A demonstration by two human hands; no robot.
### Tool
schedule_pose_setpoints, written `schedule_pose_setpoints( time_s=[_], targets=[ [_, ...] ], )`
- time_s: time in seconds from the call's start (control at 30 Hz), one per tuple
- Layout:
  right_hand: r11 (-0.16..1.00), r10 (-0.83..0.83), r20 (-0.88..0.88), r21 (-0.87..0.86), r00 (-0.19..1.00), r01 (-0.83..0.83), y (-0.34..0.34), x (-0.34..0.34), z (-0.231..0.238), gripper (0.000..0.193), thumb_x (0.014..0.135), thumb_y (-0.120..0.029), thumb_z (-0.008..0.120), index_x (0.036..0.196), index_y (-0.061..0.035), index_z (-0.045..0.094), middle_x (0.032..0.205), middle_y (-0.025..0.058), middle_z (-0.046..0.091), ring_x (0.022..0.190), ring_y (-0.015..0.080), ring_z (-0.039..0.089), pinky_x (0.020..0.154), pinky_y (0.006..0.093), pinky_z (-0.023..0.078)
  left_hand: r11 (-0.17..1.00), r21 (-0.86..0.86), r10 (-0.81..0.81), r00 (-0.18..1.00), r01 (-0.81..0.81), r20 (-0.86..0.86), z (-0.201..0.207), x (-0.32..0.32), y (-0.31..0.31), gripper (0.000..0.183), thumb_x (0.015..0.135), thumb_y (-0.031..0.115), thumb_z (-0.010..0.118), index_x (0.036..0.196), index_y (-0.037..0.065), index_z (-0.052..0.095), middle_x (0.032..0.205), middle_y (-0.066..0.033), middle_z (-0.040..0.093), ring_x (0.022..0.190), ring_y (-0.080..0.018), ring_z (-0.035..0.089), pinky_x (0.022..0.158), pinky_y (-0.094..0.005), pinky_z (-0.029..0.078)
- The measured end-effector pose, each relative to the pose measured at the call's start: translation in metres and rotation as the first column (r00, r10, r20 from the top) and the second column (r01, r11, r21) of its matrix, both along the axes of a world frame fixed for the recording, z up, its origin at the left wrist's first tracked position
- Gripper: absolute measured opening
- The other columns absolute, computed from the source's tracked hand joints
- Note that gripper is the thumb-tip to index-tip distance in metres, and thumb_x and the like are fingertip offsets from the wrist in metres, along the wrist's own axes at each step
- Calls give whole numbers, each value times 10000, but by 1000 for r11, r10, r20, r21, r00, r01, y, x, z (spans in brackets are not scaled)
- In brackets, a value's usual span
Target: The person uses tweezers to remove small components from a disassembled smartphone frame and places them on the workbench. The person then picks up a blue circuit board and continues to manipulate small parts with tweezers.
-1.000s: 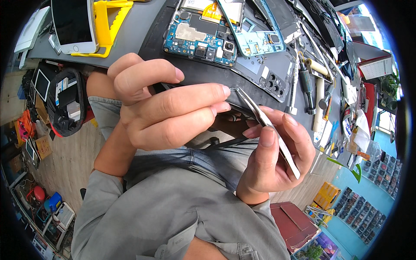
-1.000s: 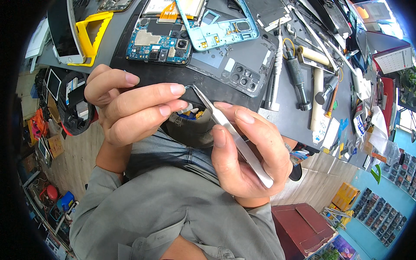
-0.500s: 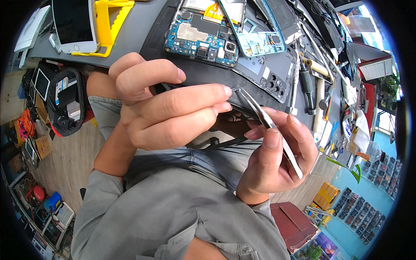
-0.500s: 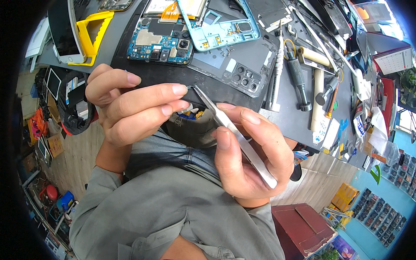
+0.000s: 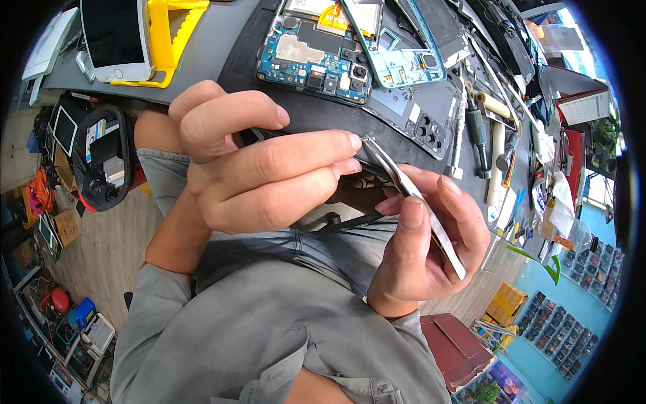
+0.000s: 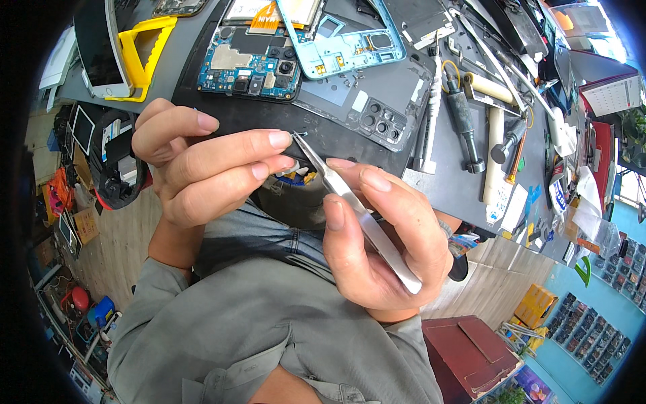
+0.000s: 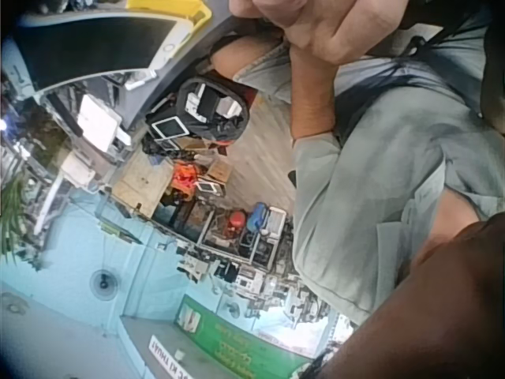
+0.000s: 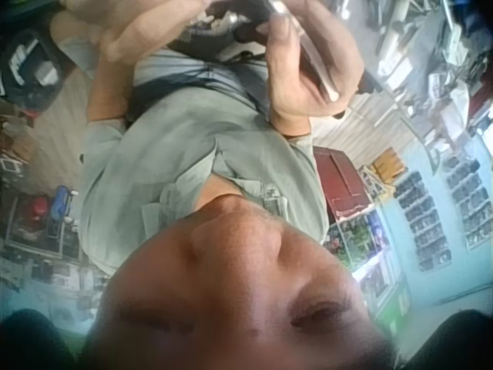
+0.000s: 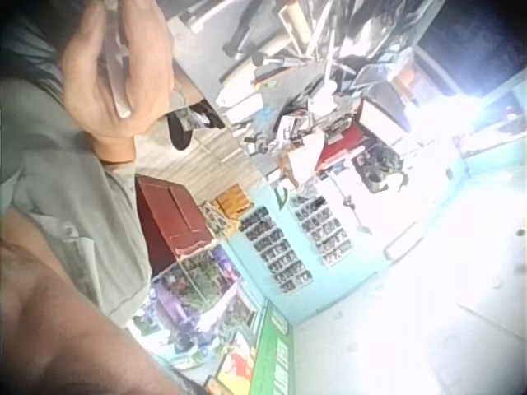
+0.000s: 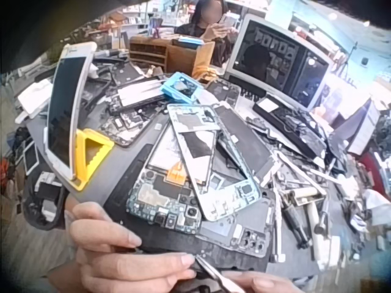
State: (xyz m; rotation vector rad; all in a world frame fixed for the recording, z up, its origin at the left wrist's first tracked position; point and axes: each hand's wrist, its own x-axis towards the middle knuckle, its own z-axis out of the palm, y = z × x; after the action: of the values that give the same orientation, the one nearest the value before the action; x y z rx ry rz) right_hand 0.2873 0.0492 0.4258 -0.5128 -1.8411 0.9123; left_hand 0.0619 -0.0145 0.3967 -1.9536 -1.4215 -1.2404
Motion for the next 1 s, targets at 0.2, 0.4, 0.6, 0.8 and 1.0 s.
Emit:
schedule_pose_setpoints(
  time_s=[0.2,0.4,0.6,0.8,1.0],
  targets=[
    [1000,2,-9,-2,1000,-2,0,1,-1,517,880,168,753,1356,80,573,1137,324,756,1005,357,810,855,379,645,1000,-4,0,1000,0,-1,0,0,0,333,844,320,905,1023,270,629,1157,185,804,1112,-178,515,820,-329,410],
    [1000,7,-43,-20,999,-8,0,-1,-1,504,882,166,757,1347,83,581,1140,322,755,1006,358,810,850,376,647,1000,-9,9,1000,-9,-2,1,0,-1,327,841,321,906,1016,272,634,1158,192,803,1111,-178,514,825,-331,411],
    [1000,-17,-23,5,1000,17,-1,-2,-1,490,881,169,756,1335,94,588,1136,315,758,995,358,812,848,375,649,1000,-14,11,1000,-11,0,2,1,-1,333,845,317,906,1024,272,628,1158,192,803,1111,-177,513,828,-328,409],
    [1000,-10,-15,-4,1000,10,-1,-1,0,506,882,170,753,1349,94,576,1122,315,759,995,360,812,851,379,651,1000,-18,10,1000,-10,2,2,1,-1,343,846,315,906,1033,269,621,1156,190,804,1113,-176,513,821,-326,408],
    [1000,-14,-18,1,1000,14,-1,-1,0,516,885,176,746,1361,84,569,1113,320,760,985,356,812,840,375,650,1000,-17,3,1000,-3,-9,2,0,-1,341,850,315,904,1035,270,621,1156,186,806,1117,-175,513,820,-326,405]
  ],
)
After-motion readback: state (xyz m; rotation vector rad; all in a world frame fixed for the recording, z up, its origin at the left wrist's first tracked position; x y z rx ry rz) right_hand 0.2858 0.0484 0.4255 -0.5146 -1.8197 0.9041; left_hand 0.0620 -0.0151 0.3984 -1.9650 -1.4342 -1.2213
